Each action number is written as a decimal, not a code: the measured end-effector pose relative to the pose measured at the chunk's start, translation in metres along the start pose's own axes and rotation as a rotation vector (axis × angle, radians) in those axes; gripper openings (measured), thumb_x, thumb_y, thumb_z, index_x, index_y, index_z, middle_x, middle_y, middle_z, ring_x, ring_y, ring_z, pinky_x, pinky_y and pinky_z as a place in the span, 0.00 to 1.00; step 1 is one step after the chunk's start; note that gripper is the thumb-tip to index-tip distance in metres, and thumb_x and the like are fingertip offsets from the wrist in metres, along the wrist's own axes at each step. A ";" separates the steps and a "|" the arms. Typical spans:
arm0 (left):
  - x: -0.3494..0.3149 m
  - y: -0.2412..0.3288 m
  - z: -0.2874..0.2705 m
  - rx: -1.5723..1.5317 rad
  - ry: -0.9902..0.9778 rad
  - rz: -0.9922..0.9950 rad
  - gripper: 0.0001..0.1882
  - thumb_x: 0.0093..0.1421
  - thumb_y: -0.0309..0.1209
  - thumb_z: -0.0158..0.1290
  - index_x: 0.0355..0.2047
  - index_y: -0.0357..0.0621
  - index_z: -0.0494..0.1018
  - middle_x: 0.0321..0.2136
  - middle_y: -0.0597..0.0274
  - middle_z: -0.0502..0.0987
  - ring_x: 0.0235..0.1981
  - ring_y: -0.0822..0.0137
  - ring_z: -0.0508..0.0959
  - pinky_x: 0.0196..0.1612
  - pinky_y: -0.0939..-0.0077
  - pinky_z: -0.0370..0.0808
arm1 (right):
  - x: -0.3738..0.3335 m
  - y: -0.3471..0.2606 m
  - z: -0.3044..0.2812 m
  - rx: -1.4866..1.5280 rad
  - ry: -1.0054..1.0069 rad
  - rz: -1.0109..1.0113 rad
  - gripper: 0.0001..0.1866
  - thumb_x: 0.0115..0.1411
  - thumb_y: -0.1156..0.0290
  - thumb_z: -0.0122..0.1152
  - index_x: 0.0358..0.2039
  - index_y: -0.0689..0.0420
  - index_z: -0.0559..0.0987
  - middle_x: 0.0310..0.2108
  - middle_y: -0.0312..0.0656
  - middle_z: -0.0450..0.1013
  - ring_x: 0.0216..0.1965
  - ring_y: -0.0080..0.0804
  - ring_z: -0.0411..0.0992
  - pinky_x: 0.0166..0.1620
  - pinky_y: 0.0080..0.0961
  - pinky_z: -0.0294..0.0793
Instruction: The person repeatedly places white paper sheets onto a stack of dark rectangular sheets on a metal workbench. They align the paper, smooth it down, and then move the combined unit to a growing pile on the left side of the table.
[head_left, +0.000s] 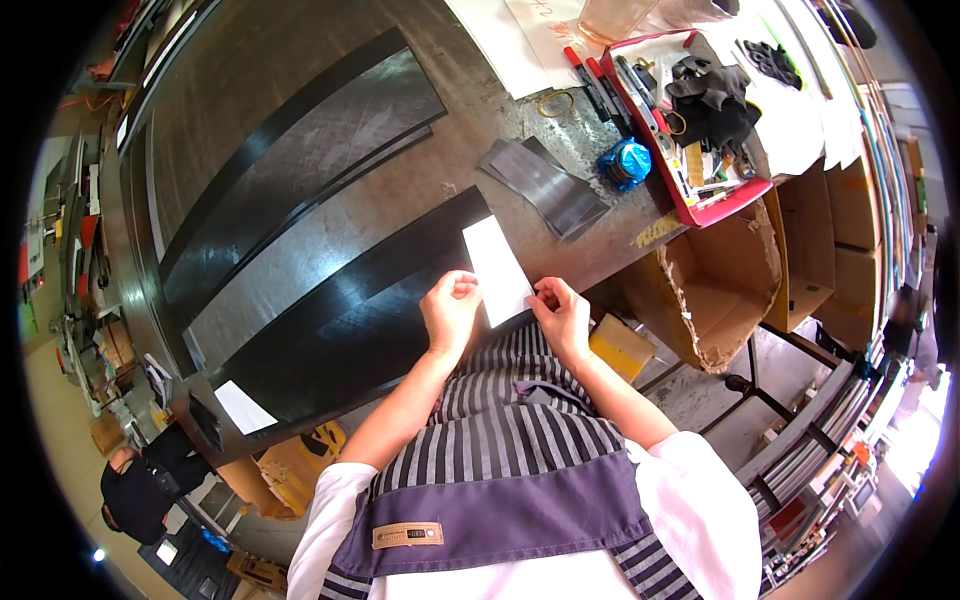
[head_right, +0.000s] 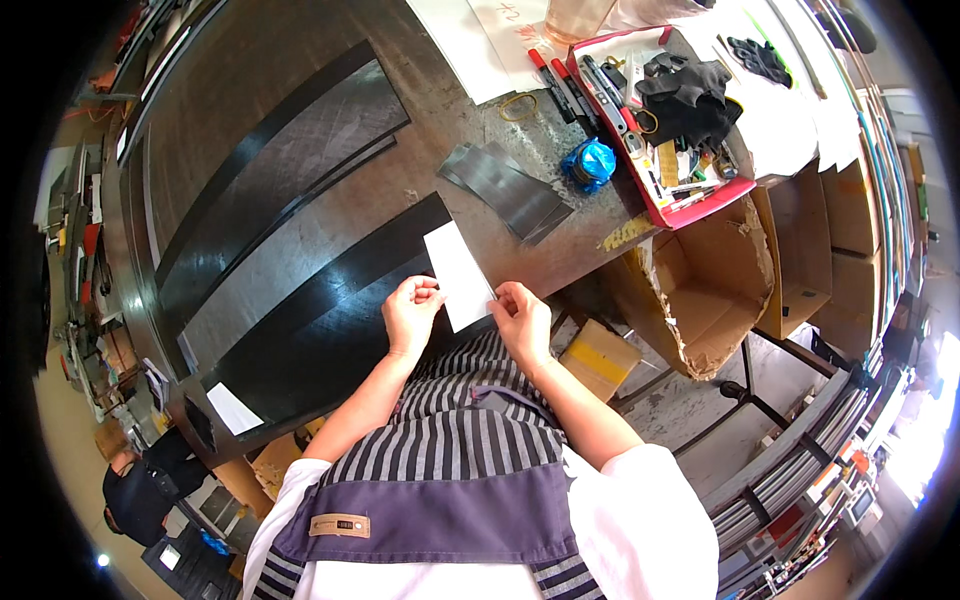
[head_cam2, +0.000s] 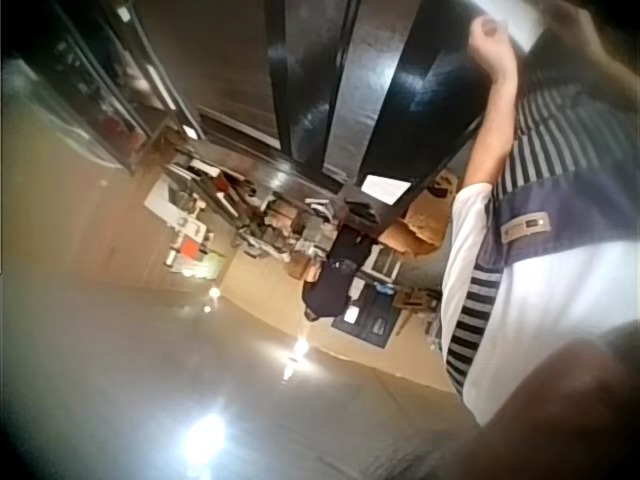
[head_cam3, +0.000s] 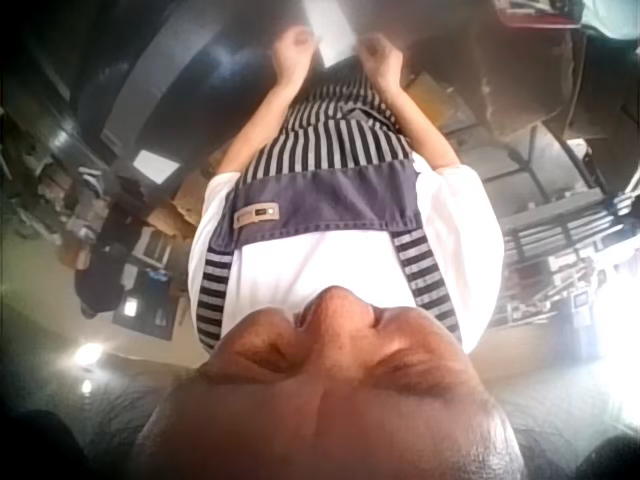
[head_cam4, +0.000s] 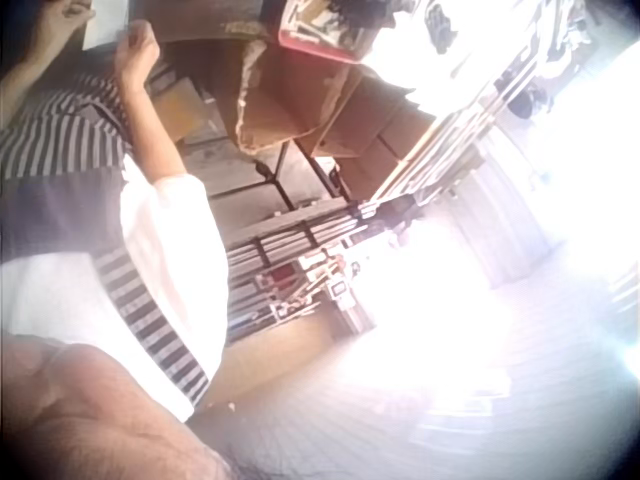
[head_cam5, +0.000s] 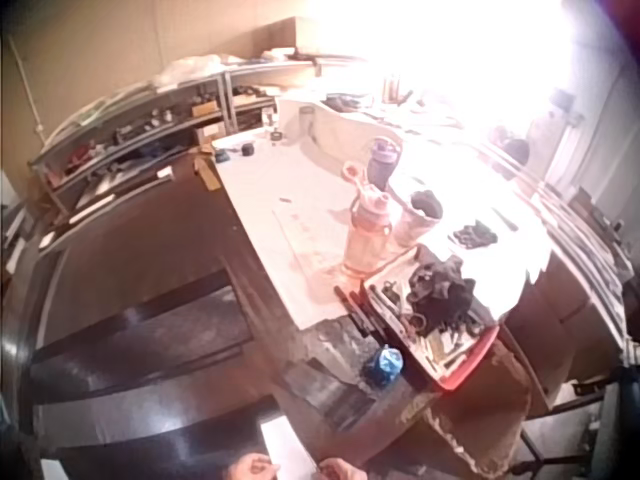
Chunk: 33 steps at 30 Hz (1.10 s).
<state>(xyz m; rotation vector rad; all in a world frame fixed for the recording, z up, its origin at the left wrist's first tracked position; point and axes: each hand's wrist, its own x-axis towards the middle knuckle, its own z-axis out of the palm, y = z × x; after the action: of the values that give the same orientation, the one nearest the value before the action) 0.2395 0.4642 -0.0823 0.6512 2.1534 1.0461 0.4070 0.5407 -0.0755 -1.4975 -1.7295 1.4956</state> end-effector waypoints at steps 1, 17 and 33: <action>-0.001 0.001 0.000 0.007 0.002 0.005 0.10 0.51 0.24 0.65 0.34 0.37 0.77 0.25 0.63 0.81 0.27 0.77 0.80 0.33 0.81 0.77 | 0.000 -0.002 -0.001 -0.006 0.002 -0.002 0.10 0.50 0.79 0.66 0.34 0.62 0.76 0.20 0.39 0.71 0.22 0.23 0.69 0.30 0.20 0.71; -0.001 0.001 0.001 0.027 0.030 0.016 0.10 0.48 0.27 0.63 0.32 0.41 0.78 0.23 0.59 0.81 0.27 0.66 0.82 0.34 0.74 0.77 | 0.002 -0.002 -0.004 -0.033 -0.020 -0.017 0.10 0.50 0.78 0.66 0.33 0.62 0.76 0.20 0.39 0.72 0.22 0.24 0.70 0.29 0.21 0.71; -0.002 0.009 0.003 0.088 0.032 0.049 0.12 0.46 0.25 0.62 0.32 0.41 0.75 0.20 0.59 0.79 0.25 0.63 0.82 0.33 0.71 0.77 | 0.002 0.005 0.000 -0.189 -0.017 -0.088 0.14 0.49 0.77 0.67 0.37 0.61 0.75 0.22 0.39 0.71 0.22 0.28 0.71 0.29 0.24 0.72</action>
<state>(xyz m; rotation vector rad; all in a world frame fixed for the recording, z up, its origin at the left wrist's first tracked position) 0.2442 0.4690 -0.0759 0.7355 2.2310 0.9980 0.4086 0.5418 -0.0802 -1.4805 -1.9673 1.3360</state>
